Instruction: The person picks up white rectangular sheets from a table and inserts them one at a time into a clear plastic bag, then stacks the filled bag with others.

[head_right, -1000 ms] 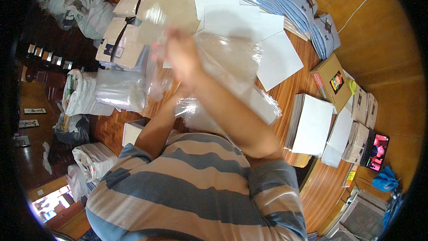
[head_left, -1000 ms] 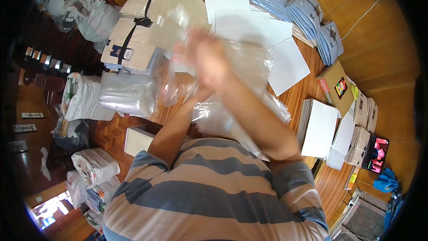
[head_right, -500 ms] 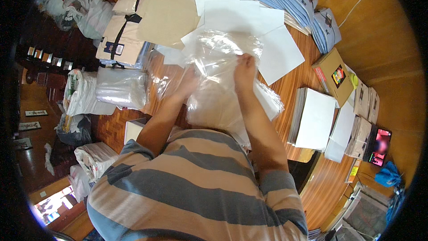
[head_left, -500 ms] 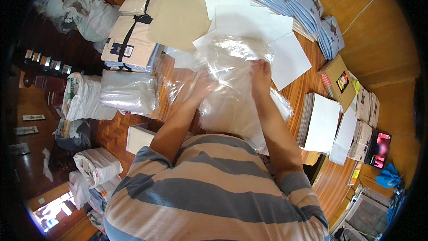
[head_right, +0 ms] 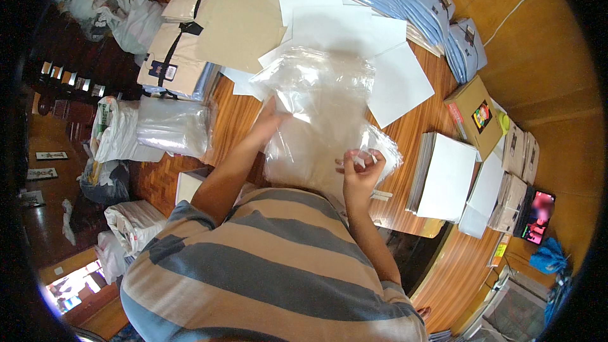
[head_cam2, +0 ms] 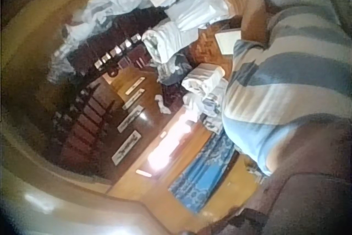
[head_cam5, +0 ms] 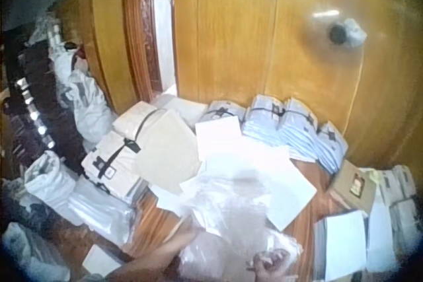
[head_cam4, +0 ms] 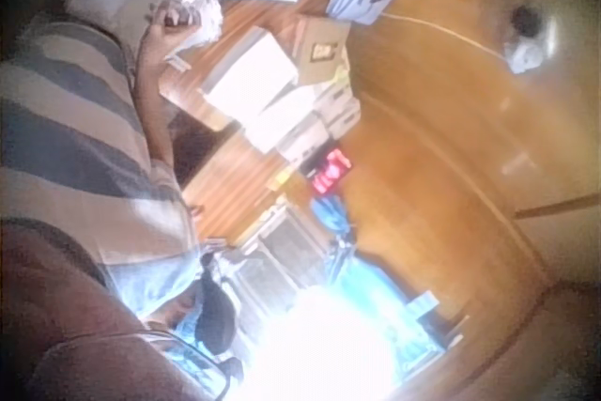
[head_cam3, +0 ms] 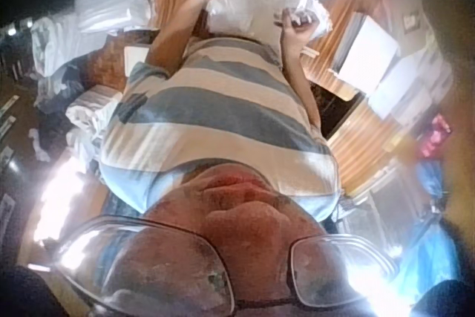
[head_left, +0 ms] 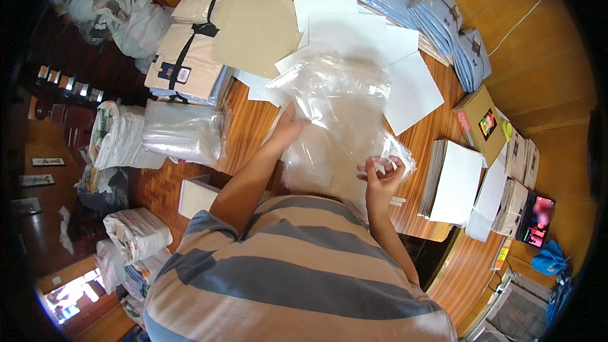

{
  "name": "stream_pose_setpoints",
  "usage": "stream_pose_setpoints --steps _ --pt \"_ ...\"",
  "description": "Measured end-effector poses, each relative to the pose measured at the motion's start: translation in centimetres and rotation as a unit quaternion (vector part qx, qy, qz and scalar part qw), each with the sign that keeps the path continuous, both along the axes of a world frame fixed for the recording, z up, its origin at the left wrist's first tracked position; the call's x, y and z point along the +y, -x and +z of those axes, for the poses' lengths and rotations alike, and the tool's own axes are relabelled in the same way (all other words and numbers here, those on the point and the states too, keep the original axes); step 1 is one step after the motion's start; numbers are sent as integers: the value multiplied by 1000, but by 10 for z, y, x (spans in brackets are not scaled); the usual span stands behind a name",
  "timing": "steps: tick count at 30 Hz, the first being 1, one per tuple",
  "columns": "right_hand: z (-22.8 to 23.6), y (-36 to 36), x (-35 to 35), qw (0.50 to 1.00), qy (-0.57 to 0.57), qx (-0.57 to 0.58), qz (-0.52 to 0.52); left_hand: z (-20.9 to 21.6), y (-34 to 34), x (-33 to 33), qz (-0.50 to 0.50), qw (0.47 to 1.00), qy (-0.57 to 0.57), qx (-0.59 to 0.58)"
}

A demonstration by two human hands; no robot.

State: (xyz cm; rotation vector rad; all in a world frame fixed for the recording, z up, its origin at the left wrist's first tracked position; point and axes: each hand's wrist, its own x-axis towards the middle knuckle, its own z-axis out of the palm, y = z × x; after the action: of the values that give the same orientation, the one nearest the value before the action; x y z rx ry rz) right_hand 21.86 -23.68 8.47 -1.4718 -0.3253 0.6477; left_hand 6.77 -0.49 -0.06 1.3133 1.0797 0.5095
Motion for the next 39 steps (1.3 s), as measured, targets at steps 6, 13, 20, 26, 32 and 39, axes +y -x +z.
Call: stream_pose_setpoints --steps 6,13,20,26,32,39 --pt "-14 -4 -21 980 -8 125 -156 -5 0 7 -53 998 -19 -26" --pt "13 -21 -65 902 373 -171 138 -51 11 17 -54 994 94 -19" --pt "82 0 57 640 194 -686 287 -50 11 24 -107 994 -3 2" --pt "24 -22 107 807 201 -457 316 -37 13 9 -56 997 -15 -50" --pt "-8 -102 77 876 292 -373 91 12 1 -3 -24 993 97 -67" --pt "-20 -83 63 853 336 -385 104 23 0 10 73 916 332 -215"
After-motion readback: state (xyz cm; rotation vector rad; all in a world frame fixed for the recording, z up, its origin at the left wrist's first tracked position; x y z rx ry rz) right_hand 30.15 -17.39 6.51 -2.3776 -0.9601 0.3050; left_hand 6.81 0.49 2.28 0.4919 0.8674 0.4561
